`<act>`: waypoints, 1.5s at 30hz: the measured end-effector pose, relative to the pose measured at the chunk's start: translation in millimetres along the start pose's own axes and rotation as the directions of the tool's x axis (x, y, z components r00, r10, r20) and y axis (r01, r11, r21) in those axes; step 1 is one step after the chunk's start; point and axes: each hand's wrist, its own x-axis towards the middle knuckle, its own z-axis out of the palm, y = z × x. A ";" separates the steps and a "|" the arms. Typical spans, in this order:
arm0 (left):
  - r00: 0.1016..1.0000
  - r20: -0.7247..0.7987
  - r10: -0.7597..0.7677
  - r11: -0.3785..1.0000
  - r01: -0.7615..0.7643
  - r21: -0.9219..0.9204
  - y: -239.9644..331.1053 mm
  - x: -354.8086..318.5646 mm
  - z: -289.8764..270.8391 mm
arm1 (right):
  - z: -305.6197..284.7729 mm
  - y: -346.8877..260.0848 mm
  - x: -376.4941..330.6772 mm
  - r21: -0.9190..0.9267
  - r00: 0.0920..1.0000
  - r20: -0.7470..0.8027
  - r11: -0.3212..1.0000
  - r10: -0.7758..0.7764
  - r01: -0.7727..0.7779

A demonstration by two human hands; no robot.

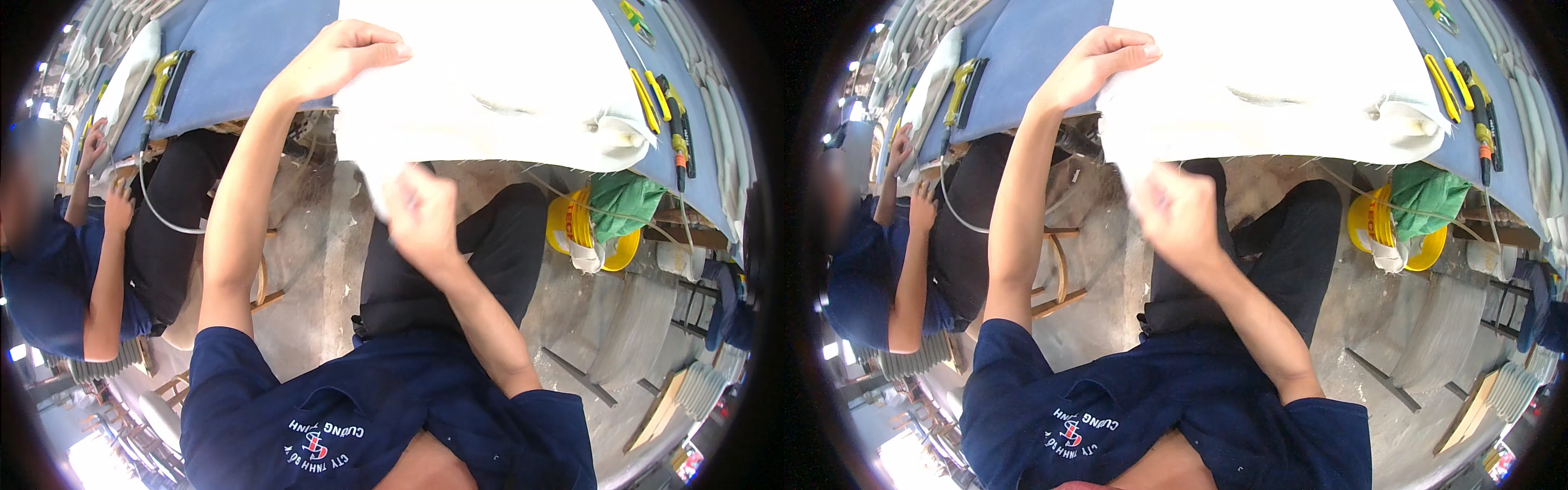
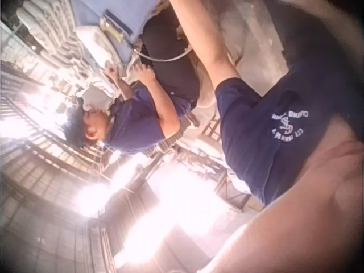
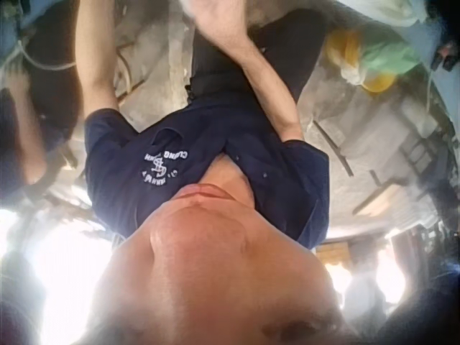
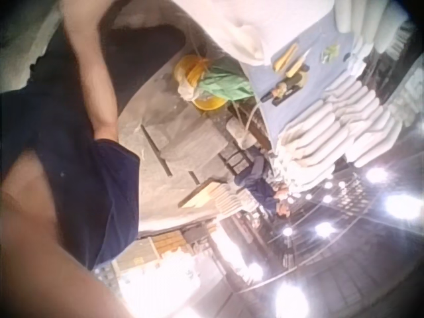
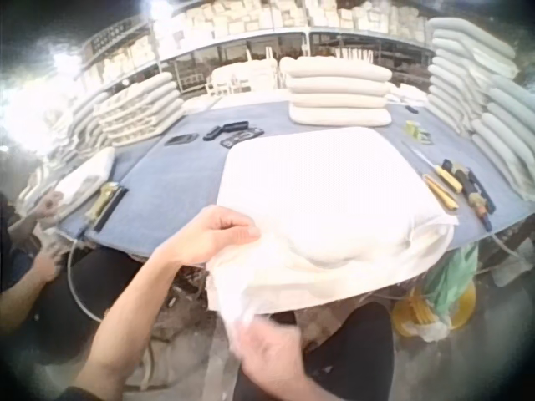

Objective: The person covers foam cushions with white fabric, smoothing and tucking the material around edges, then uses a staple gun to secure the fabric to the cushion base. The person handles multiple cushions one at a time, flipping and adjusting them on a work table.

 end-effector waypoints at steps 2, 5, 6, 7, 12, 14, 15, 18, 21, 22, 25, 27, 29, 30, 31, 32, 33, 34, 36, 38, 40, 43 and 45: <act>0.999 -0.047 -0.010 0.998 0.007 -0.058 -2.4 -6.5 2.1 | -0.4 -19.5 -16.5 -0.080 0.965 0.206 0.986 0.160 -0.147; 0.996 -0.082 -0.021 0.992 0.010 -0.122 -4.8 -8.3 8.8 | -1.4 -16.7 -2.0 0.077 0.965 0.094 0.965 0.245 -0.252; 0.996 -0.091 -0.025 0.990 0.013 -0.139 -5.5 -8.2 10.4 | -3.1 -13.3 4.0 0.098 0.967 0.046 0.963 0.249 -0.253; 0.996 -0.090 -0.013 0.991 0.000 -0.137 -5.0 -7.3 10.3 | -3.0 -12.9 14.3 0.055 0.975 0.001 0.974 0.221 -0.221; 0.996 -0.074 0.055 0.995 -0.060 -0.076 -7.7 -2.6 8.2 | 6.6 -10.8 74.0 0.034 0.924 0.082 0.926 0.372 -0.376; 0.998 -0.007 0.059 0.992 -0.060 -0.109 -9.9 -2.6 -0.7 | 9.3 2.1 87.5 -0.059 0.917 0.079 0.920 0.391 -0.387; 0.998 0.026 0.064 0.990 -0.060 -0.126 -10.1 -0.5 -3.7 | 16.2 8.1 79.8 -0.020 0.945 0.094 0.950 0.313 -0.313; 1.000 -0.008 0.012 0.989 -0.013 -0.148 -0.5 -4.9 1.8 | 22.0 3.8 52.7 -0.225 0.984 0.137 0.971 0.114 -0.081; 1.000 0.006 -0.006 0.985 0.007 -0.170 -2.1 -8.8 0.9 | -1.3 -12.9 31.2 -0.246 0.917 0.358 0.965 0.178 -0.091; 1.000 -0.003 -0.006 0.988 0.005 -0.157 0.7 -7.0 2.3 | -2.2 -11.0 11.6 -0.142 0.892 0.436 0.988 0.124 -0.067; 0.999 -0.043 -0.017 0.991 0.011 -0.134 5.2 -10.9 8.0 | -2.0 -16.2 -15.8 -0.266 0.781 0.601 0.964 0.172 -0.008; 0.998 -0.061 -0.001 0.992 -0.007 -0.126 3.0 -11.5 8.4 | -2.9 -9.4 -20.7 -0.213 0.823 0.536 0.973 0.189 -0.085; 0.999 -0.047 -0.015 0.992 0.009 -0.123 8.5 -11.1 6.9 | -6.4 -10.2 -15.4 -0.172 0.849 0.442 0.956 0.290 -0.237; 0.999 -0.036 -0.019 0.993 0.015 -0.121 10.5 -11.1 5.6 | -9.7 -9.3 -11.5 -0.099 0.854 0.447 0.964 0.265 -0.247; 0.999 -0.053 0.000 0.998 -0.004 -0.070 8.2 -6.9 7.2 | -15.7 -15.2 -7.5 -0.056 0.877 0.403 0.963 0.263 -0.263; 0.998 -0.066 0.025 0.999 -0.026 -0.019 3.1 -4.1 7.4 | -20.6 -20.8 -4.4 -0.012 0.898 0.353 0.962 0.261 -0.275; 0.996 -0.074 0.054 0.998 -0.052 0.033 0.3 -1.4 4.8 | -18.7 -15.8 -5.1 0.072 0.923 0.347 0.977 0.163 -0.199; 0.990 -0.119 0.082 0.990 -0.066 0.128 3.5 3.3 11.5 | -25.4 -6.5 -9.0 0.124 0.950 0.303 0.985 0.080 -0.123; 0.954 -0.276 0.118 0.976 -0.060 0.209 0.0 -14.7 34.7 | -55.2 -10.4 -19.1 0.026 0.941 0.328 0.995 0.087 -0.100; 0.828 -0.385 0.408 0.838 -0.172 0.518 -19.1 -37.1 43.3 | -81.3 4.5 -26.1 -0.118 0.938 0.341 0.993 0.067 -0.028; 0.849 -0.353 0.392 0.840 -0.174 0.513 -5.4 -52.6 53.8 | -122.9 9.7 -43.4 -0.188 0.953 0.132 0.951 0.272 -0.245; 0.771 -0.421 0.478 0.769 -0.135 0.625 7.4 -60.3 83.5 | -202.5 58.5 -79.4 -0.259 0.984 -0.072 0.950 0.162 -0.176; 0.757 -0.451 0.473 0.780 -0.122 0.613 9.7 -58.8 90.7 | -267.7 55.8 -100.3 -0.382 0.939 -0.286 0.877 0.190 -0.293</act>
